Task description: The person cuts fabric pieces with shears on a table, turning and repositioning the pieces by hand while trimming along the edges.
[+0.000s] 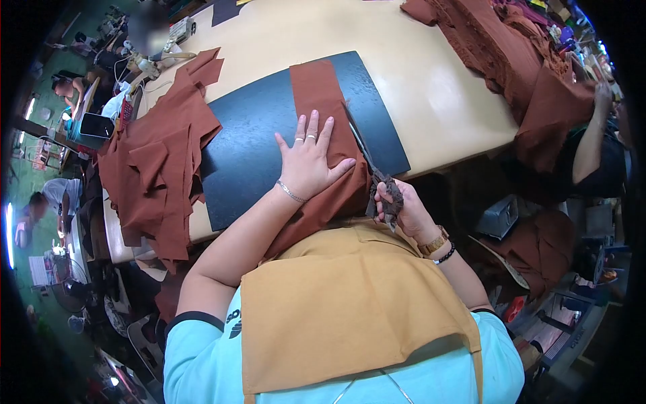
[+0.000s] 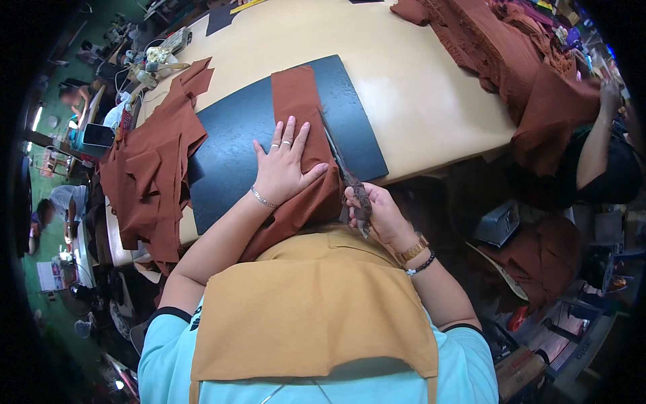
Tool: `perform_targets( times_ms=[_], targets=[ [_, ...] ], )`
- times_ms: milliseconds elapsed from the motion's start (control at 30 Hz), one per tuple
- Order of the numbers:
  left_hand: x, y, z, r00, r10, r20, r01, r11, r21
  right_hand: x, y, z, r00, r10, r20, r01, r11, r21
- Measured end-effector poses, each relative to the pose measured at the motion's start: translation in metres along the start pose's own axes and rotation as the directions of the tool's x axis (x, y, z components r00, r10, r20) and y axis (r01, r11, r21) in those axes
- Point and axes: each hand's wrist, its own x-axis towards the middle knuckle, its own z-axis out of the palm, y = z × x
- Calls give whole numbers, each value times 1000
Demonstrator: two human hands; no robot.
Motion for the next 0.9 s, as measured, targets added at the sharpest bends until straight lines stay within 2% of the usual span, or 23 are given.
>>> perform_targets(
  times_ms=[167, 267, 567, 767, 900],
  targets=[
    [-1, 2, -4, 1000, -9, 8, 9, 1000, -11, -2, 5, 1, 999, -45, -1, 45, 997, -69],
    [-4, 5, -3, 1000, 0, 3, 0, 1000, -7, -1, 3, 3, 1000, -17, -15, 16, 998, -66],
    [-12, 11, -5, 1000, 17, -5, -17, 999, -45, 3, 9, 4, 997, -78, -3, 78, 996, -39],
    [-19, 17, -10, 999, 28, 37, -27, 999, -37, 4, 5, 9, 999, -34, -33, 36, 998, 52],
    [-23, 20, -10, 999, 33, 36, -31, 998, -51, 6, 7, 9, 998, -52, -38, 53, 998, 36]
  ],
)
